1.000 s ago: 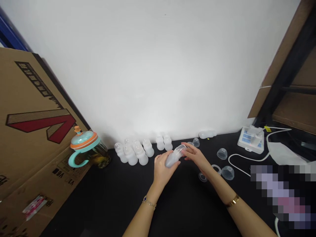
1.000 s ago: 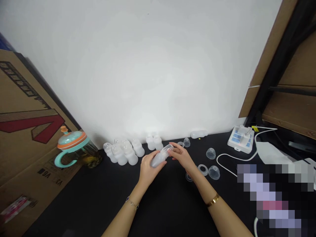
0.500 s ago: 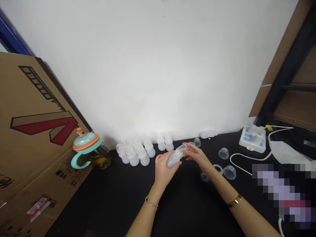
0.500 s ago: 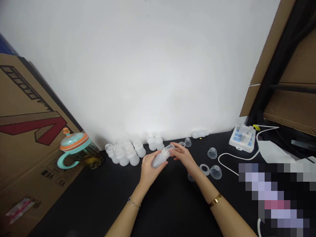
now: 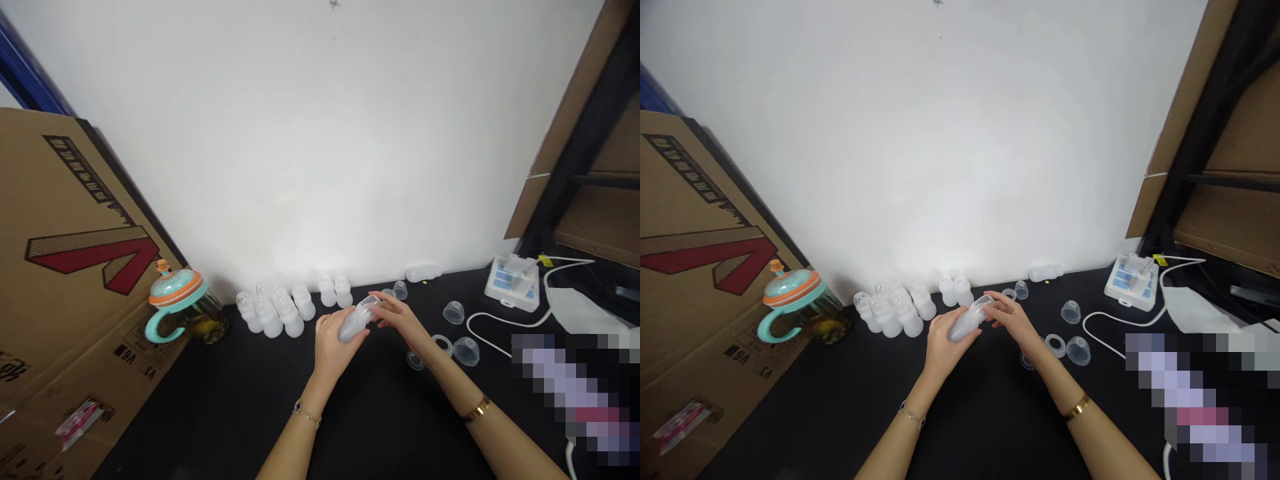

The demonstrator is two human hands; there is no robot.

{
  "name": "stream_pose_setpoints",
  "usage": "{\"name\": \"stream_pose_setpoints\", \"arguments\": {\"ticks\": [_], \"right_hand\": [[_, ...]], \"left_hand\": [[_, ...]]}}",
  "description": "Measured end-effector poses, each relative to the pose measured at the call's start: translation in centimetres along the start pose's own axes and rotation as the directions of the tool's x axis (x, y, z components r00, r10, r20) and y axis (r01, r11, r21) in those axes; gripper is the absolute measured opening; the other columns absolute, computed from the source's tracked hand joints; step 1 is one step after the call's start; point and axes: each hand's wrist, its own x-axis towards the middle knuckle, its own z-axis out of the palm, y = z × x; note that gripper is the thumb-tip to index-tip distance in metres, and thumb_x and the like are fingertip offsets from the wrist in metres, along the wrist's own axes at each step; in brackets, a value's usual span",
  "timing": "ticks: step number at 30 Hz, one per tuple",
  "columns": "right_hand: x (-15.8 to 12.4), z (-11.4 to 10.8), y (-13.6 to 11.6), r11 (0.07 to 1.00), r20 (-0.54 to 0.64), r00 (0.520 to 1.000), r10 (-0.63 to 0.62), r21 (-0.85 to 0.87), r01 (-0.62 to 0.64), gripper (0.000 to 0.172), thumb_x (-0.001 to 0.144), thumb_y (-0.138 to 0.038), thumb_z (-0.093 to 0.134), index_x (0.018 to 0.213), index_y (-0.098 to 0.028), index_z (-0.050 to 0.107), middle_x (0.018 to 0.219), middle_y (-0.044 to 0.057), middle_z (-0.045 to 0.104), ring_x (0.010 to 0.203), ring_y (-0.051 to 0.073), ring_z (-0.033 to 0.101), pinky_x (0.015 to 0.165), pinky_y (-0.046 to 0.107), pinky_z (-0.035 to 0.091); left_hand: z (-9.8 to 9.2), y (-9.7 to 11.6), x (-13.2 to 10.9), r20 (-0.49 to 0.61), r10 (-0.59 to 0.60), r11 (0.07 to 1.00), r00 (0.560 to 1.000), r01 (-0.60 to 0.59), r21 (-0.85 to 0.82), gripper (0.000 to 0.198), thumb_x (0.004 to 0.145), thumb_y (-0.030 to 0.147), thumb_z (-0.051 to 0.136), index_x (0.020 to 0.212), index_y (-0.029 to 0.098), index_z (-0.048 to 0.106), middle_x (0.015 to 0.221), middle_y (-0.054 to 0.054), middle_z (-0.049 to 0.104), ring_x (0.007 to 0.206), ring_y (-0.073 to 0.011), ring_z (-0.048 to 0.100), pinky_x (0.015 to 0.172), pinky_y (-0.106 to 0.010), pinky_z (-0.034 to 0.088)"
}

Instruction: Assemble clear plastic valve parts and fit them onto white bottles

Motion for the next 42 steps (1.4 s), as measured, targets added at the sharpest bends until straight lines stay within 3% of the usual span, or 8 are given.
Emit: {"name": "stream_pose_setpoints", "arguments": {"ticks": [21,31,38,42], "right_hand": [[0.5,-0.1,1.1,0.998,0.007,0.999,-0.031,-0.059,0.031,0.055,0.075,-0.051,0.08,0.121,-0.023,0.07,0.093,0.004,0.074,0.079,0.02,0.067,0.065,0.029,0.05],[0.3,0.5,1.9,0.976,0.015,0.99,-0.141,-0.165,0.141,0.068,0.083,-0.056,0.069,0.141,-0.022,0.058,0.092,0.004,0.071,0.073,0.018,0.065,0.065,0.03,0.051],[-0.1,0.7,1.9,0.951,0.034,0.984,-0.172,-0.254,0.175,0.065,0.087,-0.054,0.066,0.144,-0.025,0.055,0.1,0.003,0.071,0.073,0.018,0.067,0.067,0.032,0.054],[-0.3,1.4,2.5,0.965,0.076,0.984,-0.162,-0.198,0.174,0.081,0.079,-0.048,0.077,0.149,-0.026,0.042,0.096,0.002,0.072,0.067,0.016,0.064,0.065,0.031,0.054]], "left_hand": [[0.2,0.1,-0.3,0.016,-0.107,0.973,0.994,0.108,-0.204,0.044,0.079,0.037,0.08,0.12,0.026,0.069,0.118,-0.006,0.074,0.107,-0.0253,0.07,0.098,-0.044,0.057],[0.3,-0.2,-0.2,-0.044,-0.052,0.99,0.998,0.046,-0.136,0.044,0.078,0.036,0.08,0.12,0.026,0.07,0.115,-0.004,0.075,0.104,-0.0246,0.072,0.095,-0.041,0.059],[0.4,-0.2,-0.2,-0.067,-0.027,0.996,0.997,0.021,-0.087,0.043,0.078,0.036,0.08,0.119,0.026,0.07,0.114,-0.005,0.076,0.102,-0.025,0.072,0.094,-0.042,0.059],[0.4,0.0,-0.1,-0.118,0.017,0.999,0.993,-0.022,-0.035,0.038,0.079,0.031,0.078,0.116,0.025,0.071,0.109,-0.003,0.077,0.094,-0.0233,0.073,0.089,-0.04,0.061]]}}
